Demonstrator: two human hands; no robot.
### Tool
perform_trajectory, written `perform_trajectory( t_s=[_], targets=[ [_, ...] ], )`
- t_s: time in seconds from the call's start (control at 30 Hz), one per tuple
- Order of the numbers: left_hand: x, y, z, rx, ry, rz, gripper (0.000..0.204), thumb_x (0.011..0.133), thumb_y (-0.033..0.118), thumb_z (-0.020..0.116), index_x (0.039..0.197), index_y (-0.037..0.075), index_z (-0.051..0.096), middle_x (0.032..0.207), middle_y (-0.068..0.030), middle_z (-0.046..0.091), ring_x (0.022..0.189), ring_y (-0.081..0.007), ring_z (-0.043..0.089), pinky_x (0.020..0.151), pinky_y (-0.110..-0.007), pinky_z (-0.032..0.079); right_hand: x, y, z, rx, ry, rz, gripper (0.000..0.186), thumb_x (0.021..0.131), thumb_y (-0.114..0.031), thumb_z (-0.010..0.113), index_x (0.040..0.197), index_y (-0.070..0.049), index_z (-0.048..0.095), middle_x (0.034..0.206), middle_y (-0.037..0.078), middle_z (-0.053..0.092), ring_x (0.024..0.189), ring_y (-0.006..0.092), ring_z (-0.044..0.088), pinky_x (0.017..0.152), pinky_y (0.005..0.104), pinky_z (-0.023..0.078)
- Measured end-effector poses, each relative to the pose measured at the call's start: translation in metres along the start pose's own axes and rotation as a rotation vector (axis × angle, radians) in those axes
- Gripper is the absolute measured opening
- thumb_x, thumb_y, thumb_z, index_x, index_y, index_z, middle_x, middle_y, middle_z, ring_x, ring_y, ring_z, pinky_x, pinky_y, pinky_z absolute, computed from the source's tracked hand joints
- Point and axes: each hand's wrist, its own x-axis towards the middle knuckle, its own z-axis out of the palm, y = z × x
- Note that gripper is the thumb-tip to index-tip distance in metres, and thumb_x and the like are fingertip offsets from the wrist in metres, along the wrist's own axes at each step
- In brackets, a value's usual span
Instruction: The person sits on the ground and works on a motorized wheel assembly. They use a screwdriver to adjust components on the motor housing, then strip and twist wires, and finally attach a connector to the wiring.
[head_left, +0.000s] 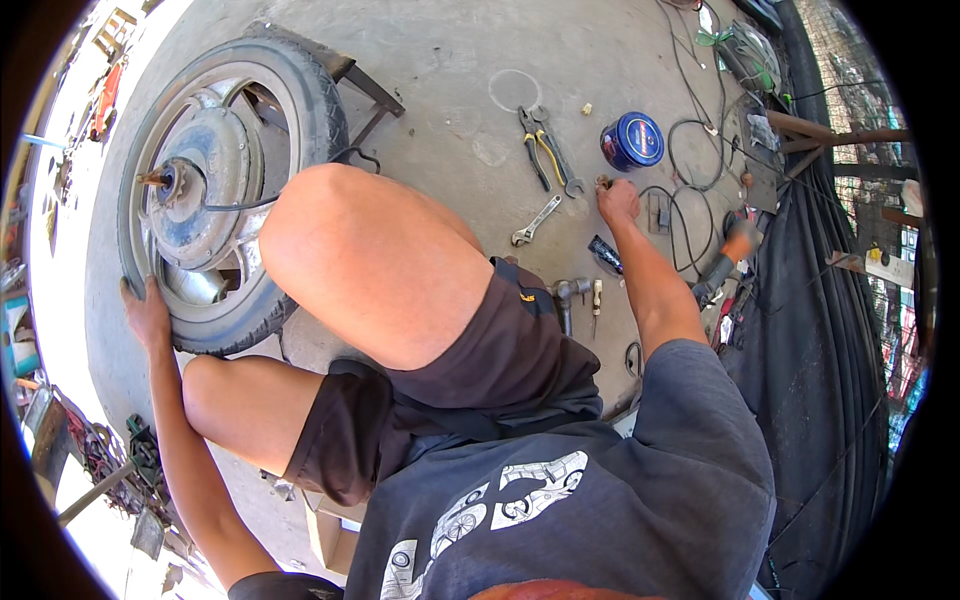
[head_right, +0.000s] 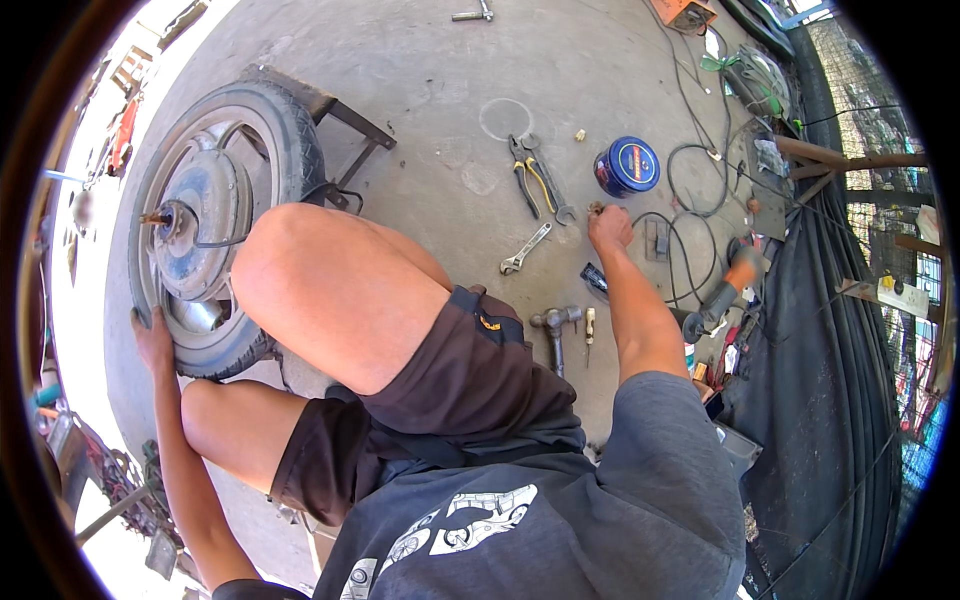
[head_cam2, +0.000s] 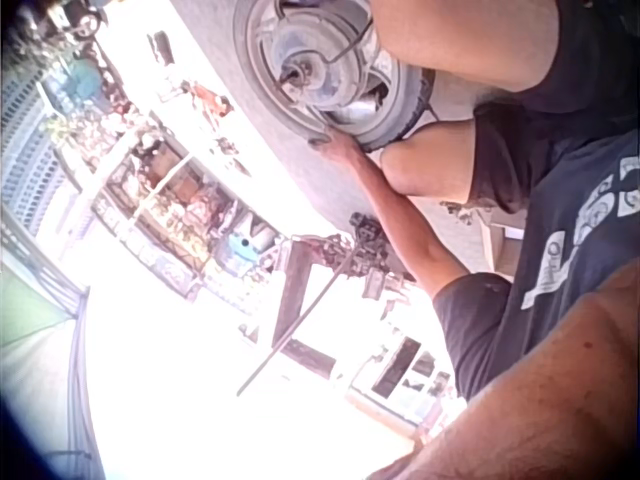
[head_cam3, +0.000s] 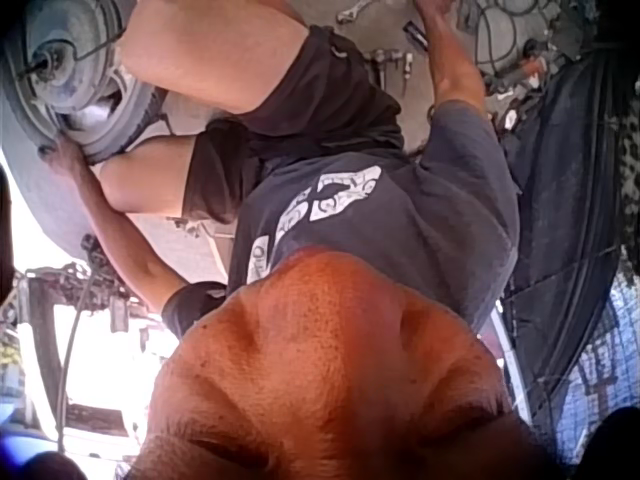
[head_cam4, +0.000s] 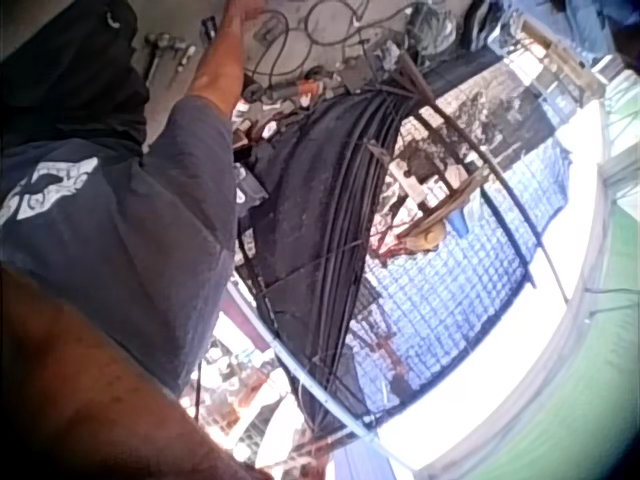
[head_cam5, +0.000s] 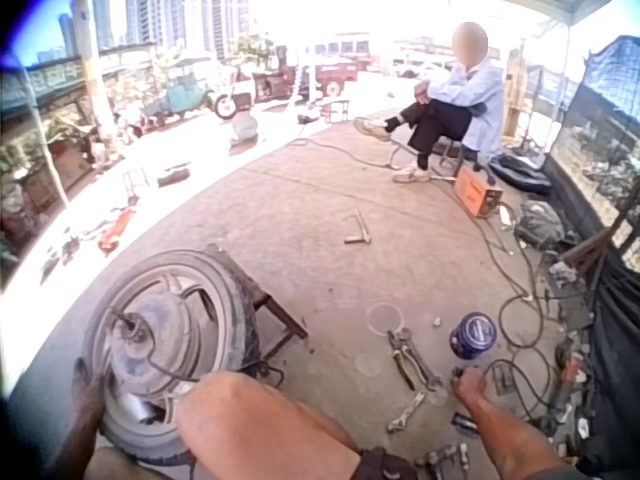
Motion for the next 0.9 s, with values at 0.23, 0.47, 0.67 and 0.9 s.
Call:
perform_trajectory(
  t_s=[0.23, 0.47, 0.67, 0.9],
  targets=[
    [-0.002, 0.001, 0.0, -0.014, -0.002, -0.018, 0.076, 0.09, 0.046, 0.058, 0.148, 0.003, 0.035, 0.142, -0.0253, 0.047, 0.13, -0.0417, 0.047, 0.108, -0.043, 0.037, 0.003, 0.013, -0.013, -0.035, -0.045, 0.042, 0.037, 0.083, -0.034, 0.067, 0.11, -0.008, 0.07, 0.115, 0.018, 0.066, 0.106, 0.0352, 0.064, 0.089, 0.0463, 0.052],
    [-0.002, 0.004, -0.002, -0.03, -0.008, -0.016, 0.074, 0.09, 0.044, 0.058, 0.147, 0.003, 0.036, 0.142, -0.0257, 0.048, 0.13, -0.0414, 0.047, 0.108, -0.043, 0.036, 0.019, 0.015, 0.004, 0.021, 0.045, -0.163, 0.04, 0.081, -0.029, 0.068, 0.116, -0.01, 0.068, 0.118, 0.019, 0.065, 0.113, 0.0348, 0.06, 0.094, 0.0447, 0.049],
    [-0.001, 0.001, 0.0, -0.021, 0.0, -0.004, 0.074, 0.09, 0.042, 0.058, 0.146, 0.0, 0.037, 0.142, -0.0261, 0.047, 0.13, -0.0409, 0.046, 0.108, -0.042, 0.036, 0.028, 0.009, 0.017, 0.09, 0.027, -0.169, 0.035, 0.08, -0.026, 0.069, 0.109, -0.008, 0.071, 0.11, 0.021, 0.067, 0.108, 0.0372, 0.062, 0.092, 0.0448, 0.048],
    [0.0, 0.0, 0.0, -0.007, -0.01, 0.0, 0.074, 0.09, 0.041, 0.058, 0.146, -0.002, 0.036, 0.142, -0.0272, 0.047, 0.131, -0.0406, 0.046, 0.109, -0.042, 0.036, 0.029, 0.012, 0.022, 0.103, 0.107, -0.255, 0.028, 0.079, -0.022, 0.07, 0.101, -0.005, 0.071, 0.104, 0.021, 0.068, 0.101, 0.0384, 0.064, 0.088, 0.045, 0.05]
  ],
)
